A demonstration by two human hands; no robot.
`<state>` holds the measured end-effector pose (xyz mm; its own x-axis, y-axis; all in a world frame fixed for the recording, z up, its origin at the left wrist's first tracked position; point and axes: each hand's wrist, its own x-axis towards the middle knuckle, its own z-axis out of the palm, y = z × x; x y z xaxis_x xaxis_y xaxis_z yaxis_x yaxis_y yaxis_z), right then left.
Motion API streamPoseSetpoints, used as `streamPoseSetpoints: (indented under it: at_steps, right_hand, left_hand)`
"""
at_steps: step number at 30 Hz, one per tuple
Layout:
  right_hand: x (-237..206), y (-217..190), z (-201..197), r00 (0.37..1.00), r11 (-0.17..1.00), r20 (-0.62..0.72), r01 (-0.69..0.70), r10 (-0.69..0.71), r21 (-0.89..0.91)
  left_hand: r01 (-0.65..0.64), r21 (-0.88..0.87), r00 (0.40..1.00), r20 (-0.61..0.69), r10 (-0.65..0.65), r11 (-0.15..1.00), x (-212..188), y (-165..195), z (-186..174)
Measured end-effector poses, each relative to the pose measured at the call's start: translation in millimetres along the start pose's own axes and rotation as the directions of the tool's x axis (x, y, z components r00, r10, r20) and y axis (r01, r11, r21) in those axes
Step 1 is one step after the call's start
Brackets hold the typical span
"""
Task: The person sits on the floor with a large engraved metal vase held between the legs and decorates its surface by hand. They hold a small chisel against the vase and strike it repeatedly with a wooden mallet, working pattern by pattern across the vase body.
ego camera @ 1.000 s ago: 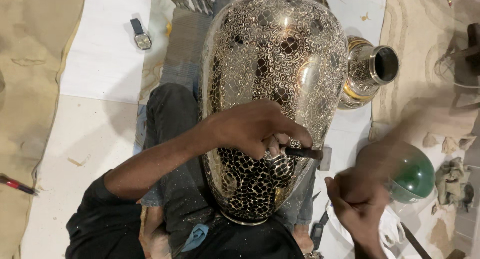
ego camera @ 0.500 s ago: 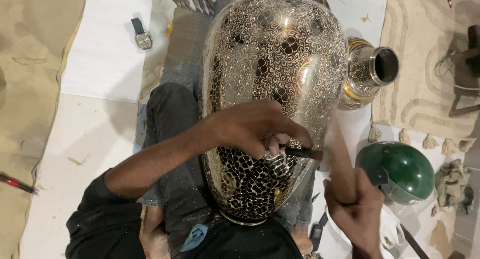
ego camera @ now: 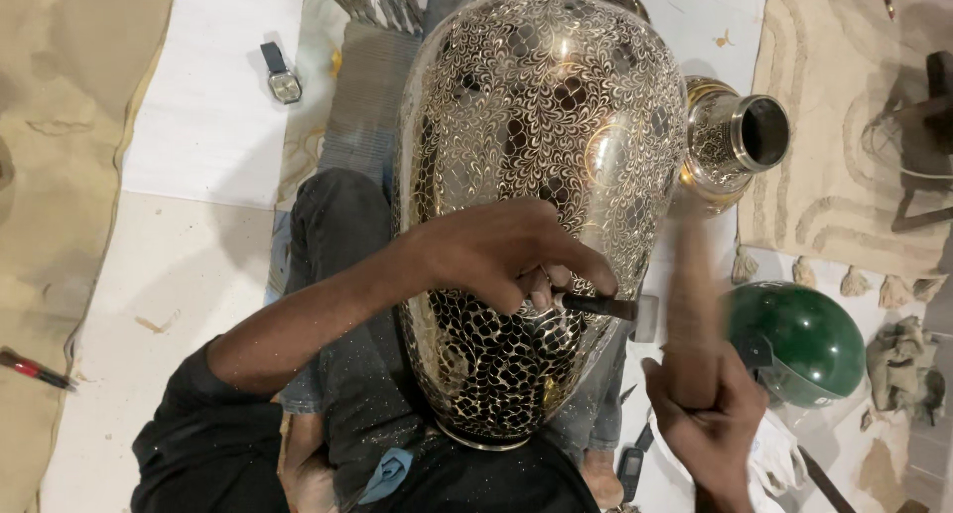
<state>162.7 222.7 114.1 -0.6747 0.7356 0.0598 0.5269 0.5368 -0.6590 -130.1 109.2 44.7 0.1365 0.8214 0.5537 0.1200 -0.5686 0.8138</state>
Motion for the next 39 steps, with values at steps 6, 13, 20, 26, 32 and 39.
streamPoseSetpoints:
  at_steps: [6,13,20,26,32,39]
  right_hand:
    - [-1,-14,-2,0.994,0.985,0.096,-0.03,0.047,-0.171]
    - [-4,-8,0,0.997,0.997,0.078,-0.001,0.007,-0.072]
    - [-7,-6,-5,0.997,1.0,0.071,0.011,-0.013,0.024]
    - [-5,-10,-1,0.996,0.997,0.051,0.067,-0.069,0.044]
    - [-5,-10,-4,0.997,0.999,0.067,0.04,-0.039,-0.014]
    - [-8,7,0,0.989,0.905,0.042,0.111,-0.14,0.41]
  left_hand:
    - [-0.02,0.008,1.0,0.002,0.02,1.0,-1,5,-7]
    - [0.041,0.104,0.998,0.043,-0.046,0.994,0,-2,-1]
    - [-0.082,0.066,0.996,0.023,0.081,0.994,-1,-10,-3]
    - [-0.052,0.042,0.998,0.033,0.051,0.998,-2,-3,-4]
    - [-0.08,0.035,0.996,0.033,0.079,0.996,3,-1,-6]
    - [-0.125,-0.121,0.991,0.024,0.129,0.985,-3,-5,-10]
